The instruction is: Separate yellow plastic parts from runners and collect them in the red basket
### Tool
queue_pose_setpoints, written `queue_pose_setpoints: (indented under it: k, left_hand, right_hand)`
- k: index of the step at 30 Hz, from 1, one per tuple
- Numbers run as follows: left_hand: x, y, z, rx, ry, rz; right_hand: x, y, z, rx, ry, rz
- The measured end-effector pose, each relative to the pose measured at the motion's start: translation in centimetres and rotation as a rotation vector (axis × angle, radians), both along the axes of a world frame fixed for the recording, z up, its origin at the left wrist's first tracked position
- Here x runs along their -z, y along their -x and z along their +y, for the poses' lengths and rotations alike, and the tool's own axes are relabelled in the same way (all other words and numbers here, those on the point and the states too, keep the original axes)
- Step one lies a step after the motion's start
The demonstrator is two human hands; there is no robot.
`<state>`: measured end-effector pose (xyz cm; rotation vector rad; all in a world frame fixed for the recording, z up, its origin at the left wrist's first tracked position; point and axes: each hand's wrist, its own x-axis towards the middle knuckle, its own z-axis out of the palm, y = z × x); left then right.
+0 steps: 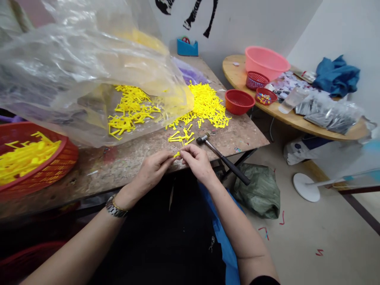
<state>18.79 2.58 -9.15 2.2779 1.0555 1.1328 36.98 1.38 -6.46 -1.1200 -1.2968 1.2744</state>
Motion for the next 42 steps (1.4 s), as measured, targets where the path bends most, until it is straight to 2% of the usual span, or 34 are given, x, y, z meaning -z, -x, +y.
queue_pose_setpoints:
  k: [8, 17, 25, 32, 42]
  left_hand:
    - [-0.4, 0.2, 0.0, -0.018, 0.133, -0.032]
    - [-1.2, 0.3, -0.3, -0.018, 0.370, -0.174]
    - [-1.7, 0.4, -0.5, -0.013, 0.487, -0.245]
    - [-1.4, 0.7, -0.4, -0.002, 0.484, -0.220]
    - [-1.6, 0.7, -0.5, 0.018, 0.486, -0.246]
  right_hand:
    - [-0.6, -1.3, 0.3, 0.028, -0.158, -0.196]
    - [-2.4, -5.5, 2.8, 0.143, -0.338, -0.516]
    - [-1.4, -9.2, 6.2, 0.254, -0.362, -0.823]
    - [-1.4, -9.4, 8.4, 0.217, -0.363, -1.006]
    - [-1.4, -7.7, 11.4, 0.139, -0.349, -1.165]
